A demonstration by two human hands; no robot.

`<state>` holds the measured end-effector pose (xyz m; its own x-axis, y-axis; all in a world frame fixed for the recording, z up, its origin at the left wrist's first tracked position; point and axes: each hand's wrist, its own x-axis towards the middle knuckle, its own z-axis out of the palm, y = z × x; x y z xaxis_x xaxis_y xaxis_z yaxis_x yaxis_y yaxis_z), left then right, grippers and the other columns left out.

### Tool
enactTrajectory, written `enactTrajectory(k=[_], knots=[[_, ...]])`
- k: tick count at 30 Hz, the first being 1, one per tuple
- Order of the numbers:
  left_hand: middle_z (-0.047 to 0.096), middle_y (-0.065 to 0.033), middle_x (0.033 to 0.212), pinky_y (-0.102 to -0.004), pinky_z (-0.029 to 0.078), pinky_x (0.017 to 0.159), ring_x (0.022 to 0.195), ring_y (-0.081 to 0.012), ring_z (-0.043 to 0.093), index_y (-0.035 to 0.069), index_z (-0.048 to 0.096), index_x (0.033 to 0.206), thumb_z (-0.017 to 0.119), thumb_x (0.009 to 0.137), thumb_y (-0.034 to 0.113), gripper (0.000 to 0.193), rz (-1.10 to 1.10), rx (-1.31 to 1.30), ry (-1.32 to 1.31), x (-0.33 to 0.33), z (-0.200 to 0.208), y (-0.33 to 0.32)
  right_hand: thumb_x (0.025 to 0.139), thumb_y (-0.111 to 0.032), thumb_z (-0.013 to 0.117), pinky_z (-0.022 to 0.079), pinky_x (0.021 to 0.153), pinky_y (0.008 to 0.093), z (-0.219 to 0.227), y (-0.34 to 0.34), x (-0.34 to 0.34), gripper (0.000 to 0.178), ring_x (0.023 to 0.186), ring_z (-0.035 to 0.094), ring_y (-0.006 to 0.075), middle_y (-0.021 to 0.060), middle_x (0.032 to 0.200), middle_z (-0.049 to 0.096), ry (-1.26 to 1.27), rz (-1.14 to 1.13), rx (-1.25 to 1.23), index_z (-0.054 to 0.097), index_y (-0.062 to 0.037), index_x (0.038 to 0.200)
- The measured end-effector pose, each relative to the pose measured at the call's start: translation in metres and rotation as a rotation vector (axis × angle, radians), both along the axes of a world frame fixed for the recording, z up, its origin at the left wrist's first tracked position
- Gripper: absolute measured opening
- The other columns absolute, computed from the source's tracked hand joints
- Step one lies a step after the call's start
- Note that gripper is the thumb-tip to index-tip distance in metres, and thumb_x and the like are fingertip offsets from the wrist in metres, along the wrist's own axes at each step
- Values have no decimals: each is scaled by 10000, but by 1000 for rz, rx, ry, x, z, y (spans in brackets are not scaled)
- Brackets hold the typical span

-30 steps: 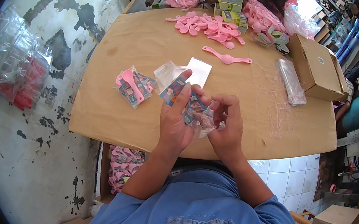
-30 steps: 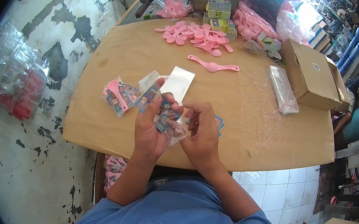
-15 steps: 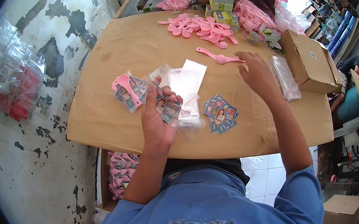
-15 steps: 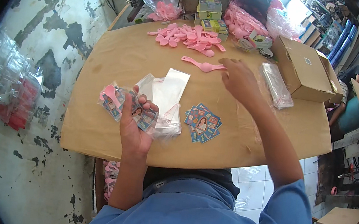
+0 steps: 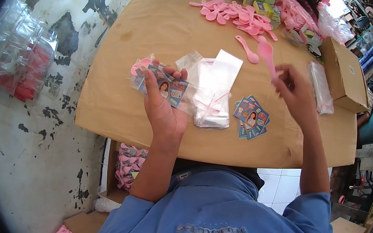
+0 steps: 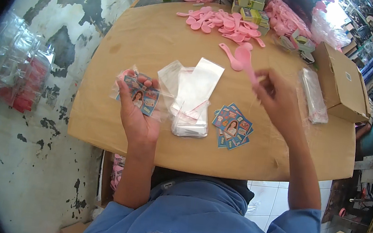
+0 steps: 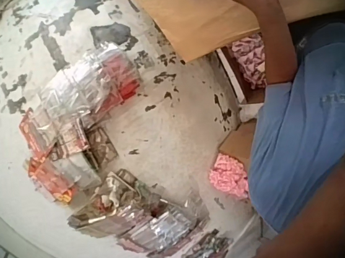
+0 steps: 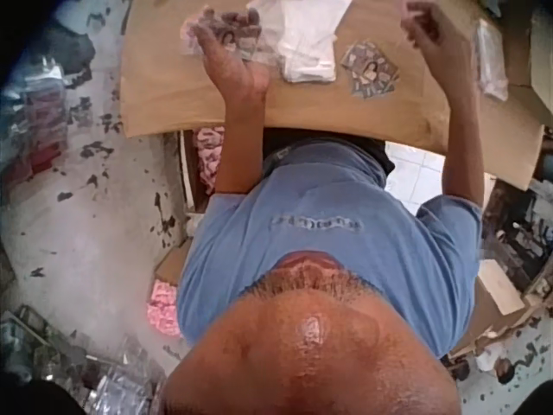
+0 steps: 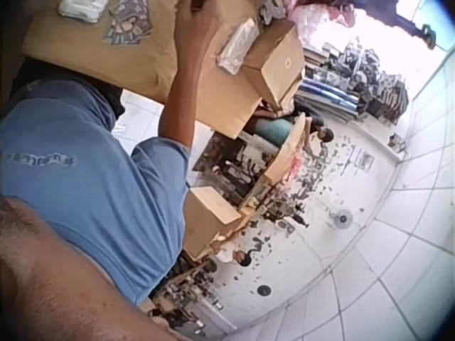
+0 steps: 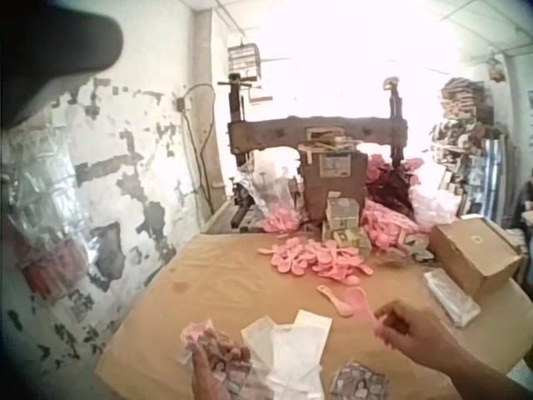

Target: The person repeatedly picks up a pink plastic spoon and a small printed card, places them into a clear plastic bag, and sets the sealed bag aside. The process is repeated multiple times with consistent hand movements and no tools used.

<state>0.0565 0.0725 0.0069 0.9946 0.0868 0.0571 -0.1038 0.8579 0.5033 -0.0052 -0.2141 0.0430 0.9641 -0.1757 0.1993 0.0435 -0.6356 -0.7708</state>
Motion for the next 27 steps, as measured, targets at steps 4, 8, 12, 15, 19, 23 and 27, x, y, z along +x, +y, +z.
enactTrajectory(k=[4, 8, 12, 15, 19, 23, 27], knots=[[635, -55, 1020, -396, 518, 1067, 945, -158, 622, 61, 567, 1259, 614, 1042, 413, 416, 35, 21, -62, 4, 1, 0, 995, -105, 683, 509, 692, 254, -21, 32, -50, 235, 768, 619, 63, 3, 866, 678, 223, 164, 538, 662, 3, 1203], [635, -69, 1038, -414, 508, 1084, 964, -173, 632, 49, 542, 1304, 616, 1037, 426, 468, 42, 70, -60, -4, 5, -5, 993, -107, 693, 509, 711, 245, -21, 71, -65, 256, 779, 609, 64, 2, 886, 667, 343, 215, 611, 684, 3, 1224], [633, -98, 1062, -447, 506, 1089, 984, -205, 642, 37, 478, 1379, 611, 1036, 433, 541, -74, 95, -72, -10, 0, -12, 1003, -109, 679, 521, 765, 233, -22, 91, -53, 264, 835, 633, 74, 17, 976, 697, 292, 260, 620, 701, 4, 1241], [629, -95, 1073, -444, 513, 1078, 987, -199, 646, 45, 464, 1397, 589, 1049, 432, 536, -184, 89, -81, -11, -5, -19, 991, -97, 694, 526, 768, 239, -29, 95, -45, 303, 839, 637, 77, 33, 1010, 701, 179, 250, 628, 681, 10, 1274], [630, -85, 1069, -429, 529, 1056, 974, -189, 651, 53, 467, 1396, 576, 1055, 437, 526, -291, 8, -18, -19, -5, -29, 962, -114, 739, 527, 757, 254, -35, 105, -43, 284, 849, 629, 76, 40, 1010, 676, 108, 246, 952, 627, 5, 1194], [640, -86, 1089, -418, 544, 1029, 975, -191, 665, 63, 472, 1405, 549, 1072, 417, 493, -473, -114, 26, -29, -8, -38, 914, -177, 808, 508, 721, 247, -50, 116, -40, 314, 858, 614, 68, 21, 993, 652, -62, 101, 731, 575, -47, 1079], [649, -104, 1134, -428, 549, 1027, 1011, -207, 675, 59, 471, 1419, 522, 1090, 373, 458, -539, -114, 24, -31, -12, -36, 880, -206, 843, 490, 695, 245, -56, 123, -40, 405, 867, 606, 72, 26, 1003, 643, -189, 16, 601, 588, -47, 1151]])
